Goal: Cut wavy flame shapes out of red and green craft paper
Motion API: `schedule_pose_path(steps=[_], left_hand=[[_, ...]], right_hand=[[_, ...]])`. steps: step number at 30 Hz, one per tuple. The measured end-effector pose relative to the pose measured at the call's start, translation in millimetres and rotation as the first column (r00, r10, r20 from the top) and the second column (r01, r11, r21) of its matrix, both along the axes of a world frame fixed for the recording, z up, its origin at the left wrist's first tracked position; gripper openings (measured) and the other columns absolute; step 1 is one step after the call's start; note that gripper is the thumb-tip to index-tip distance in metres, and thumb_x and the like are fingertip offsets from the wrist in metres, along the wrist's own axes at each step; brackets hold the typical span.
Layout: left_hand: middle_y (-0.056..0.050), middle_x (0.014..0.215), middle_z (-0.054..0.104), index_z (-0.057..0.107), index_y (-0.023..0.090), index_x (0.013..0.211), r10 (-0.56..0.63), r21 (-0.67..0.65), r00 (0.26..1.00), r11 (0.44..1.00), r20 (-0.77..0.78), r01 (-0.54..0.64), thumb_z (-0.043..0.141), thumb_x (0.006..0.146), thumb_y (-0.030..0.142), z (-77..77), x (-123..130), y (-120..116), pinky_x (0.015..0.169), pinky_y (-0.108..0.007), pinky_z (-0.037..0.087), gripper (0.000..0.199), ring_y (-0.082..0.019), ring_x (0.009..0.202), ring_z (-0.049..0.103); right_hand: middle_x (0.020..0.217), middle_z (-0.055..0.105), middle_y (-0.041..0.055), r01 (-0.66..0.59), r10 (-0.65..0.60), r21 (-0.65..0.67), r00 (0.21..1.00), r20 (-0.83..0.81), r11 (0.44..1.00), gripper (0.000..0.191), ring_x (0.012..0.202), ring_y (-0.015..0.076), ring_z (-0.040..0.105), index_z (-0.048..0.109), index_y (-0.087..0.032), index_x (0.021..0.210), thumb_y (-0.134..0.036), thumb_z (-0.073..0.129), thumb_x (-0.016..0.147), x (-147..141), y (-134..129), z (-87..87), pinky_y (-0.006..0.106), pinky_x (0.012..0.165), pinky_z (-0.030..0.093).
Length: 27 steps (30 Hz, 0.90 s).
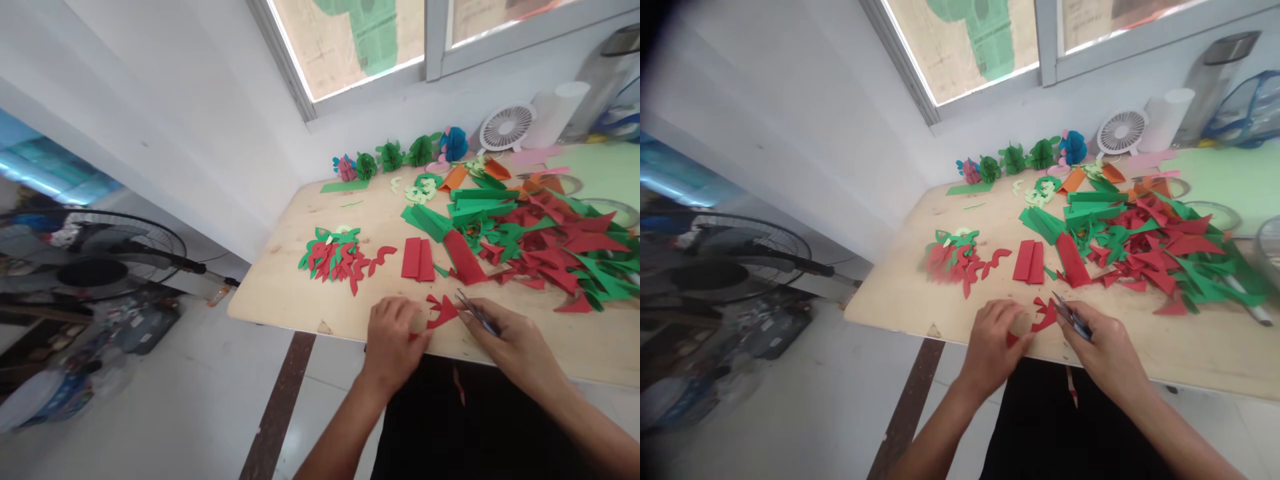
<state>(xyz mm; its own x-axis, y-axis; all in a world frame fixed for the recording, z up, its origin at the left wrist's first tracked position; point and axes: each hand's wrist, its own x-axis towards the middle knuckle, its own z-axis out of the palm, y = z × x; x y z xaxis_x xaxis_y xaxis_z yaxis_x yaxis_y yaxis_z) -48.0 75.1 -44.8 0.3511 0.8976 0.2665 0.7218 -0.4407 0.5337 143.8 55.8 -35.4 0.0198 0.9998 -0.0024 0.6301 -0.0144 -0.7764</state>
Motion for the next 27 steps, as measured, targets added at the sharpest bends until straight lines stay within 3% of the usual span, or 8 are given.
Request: schedule_pose_path(steps=[4, 11, 14, 16, 19, 23, 27], left_hand=[[-0.007, 0.090, 0.062, 0.063, 0.021, 0.090, -0.003, 0.071, 0.990, 0.997, -0.137, 0.013, 0.054, 0.080, 0.019, -12.2, 13.6, -4.9, 0.076, -0.037, 0.040, 0.013, -0.022, 0.085, 0.052], [-0.008, 0.083, 0.061, 0.064, 0.019, 0.082, -0.112, 0.143, 0.976, 0.980, -0.186, 0.140, 0.054, 0.080, 0.018, -27.5, 62.0, 34.1, 0.071, -0.037, 0.040, 0.011, -0.022, 0.082, 0.053], [-0.006, 0.083, 0.062, 0.064, 0.018, 0.083, -0.161, 0.137, 0.981, 0.975, -0.112, 0.176, 0.055, 0.079, 0.018, -23.6, 85.9, 49.6, 0.074, -0.035, 0.044, 0.010, -0.021, 0.084, 0.054], [-0.005, 0.086, 0.063, 0.064, 0.017, 0.088, -0.137, 0.138, 0.990, 0.982, 0.024, 0.133, 0.050, 0.083, 0.018, -17.6, 91.1, 52.0, 0.081, -0.032, 0.046, 0.015, -0.018, 0.087, 0.056], [-0.008, 0.106, 0.063, 0.061, 0.016, 0.105, -0.030, 0.178, 0.991, 0.984, 0.131, 0.006, 0.045, 0.085, 0.020, -10.1, 79.5, 39.0, 0.096, -0.035, 0.042, 0.026, -0.019, 0.105, 0.054], [-0.014, 0.139, 0.044, 0.041, 0.014, 0.135, 0.001, 0.104, 0.990, 0.994, -0.140, 0.014, 0.050, 0.082, 0.045, -12.7, 52.4, 6.5, 0.107, -0.051, 0.029, 0.062, -0.030, 0.130, 0.034], [-0.014, 0.148, 0.032, 0.033, 0.015, 0.140, -0.090, 0.059, 0.937, 0.991, -0.338, 0.117, 0.037, 0.088, 0.046, -20.1, 55.9, -11.7, 0.110, -0.051, 0.024, 0.060, -0.029, 0.138, 0.023]], right_hand=[[0.090, 0.073, 0.0059, 0.044, -0.044, 0.000, 0.998, -0.045, 0.999, 0.031, 0.082, 0.0265, 0.067, 0.067, -0.019, 0.094, -0.043, 0.050, 0.085, 2.0, -4.1, 2.6, 0.029, 0.062, 0.051], [0.085, 0.074, 0.0052, 0.089, -0.086, 0.028, 0.990, -0.111, 0.996, 0.026, 0.080, 0.0262, 0.068, 0.068, -0.021, 0.090, -0.041, 0.054, 0.082, 8.5, -4.4, 2.9, 0.031, 0.066, 0.053], [0.085, 0.073, 0.0055, 0.165, -0.158, 0.071, 0.984, -0.087, 0.984, 0.030, 0.078, 0.0252, 0.067, 0.067, -0.020, 0.090, -0.044, 0.052, 0.081, 14.4, -2.2, 2.0, 0.031, 0.066, 0.051], [0.079, 0.072, 0.0047, 0.233, -0.226, 0.100, 0.971, -0.074, 0.967, 0.031, 0.072, 0.0240, 0.067, 0.068, -0.020, 0.086, -0.047, 0.052, 0.080, 18.6, -2.1, 2.0, 0.030, 0.063, 0.051], [0.073, 0.071, 0.0040, 0.299, -0.292, 0.095, 0.953, -0.086, 0.949, 0.031, 0.063, 0.0222, 0.065, 0.068, -0.020, 0.081, -0.048, 0.053, 0.078, 24.4, -4.4, 1.7, 0.029, 0.055, 0.050], [0.073, 0.069, 0.0040, 0.364, -0.352, 0.030, 0.916, -0.190, 0.931, 0.036, 0.053, 0.0189, 0.060, 0.068, -0.019, 0.088, -0.050, 0.054, 0.076, 29.3, -9.2, 0.2, 0.026, 0.045, 0.049], [0.072, 0.068, 0.0045, 0.394, -0.386, -0.009, 0.895, -0.224, 0.919, 0.040, 0.052, 0.0180, 0.059, 0.068, -0.017, 0.091, -0.051, 0.055, 0.075, 30.1, -11.7, 5.1, 0.025, 0.044, 0.049]])
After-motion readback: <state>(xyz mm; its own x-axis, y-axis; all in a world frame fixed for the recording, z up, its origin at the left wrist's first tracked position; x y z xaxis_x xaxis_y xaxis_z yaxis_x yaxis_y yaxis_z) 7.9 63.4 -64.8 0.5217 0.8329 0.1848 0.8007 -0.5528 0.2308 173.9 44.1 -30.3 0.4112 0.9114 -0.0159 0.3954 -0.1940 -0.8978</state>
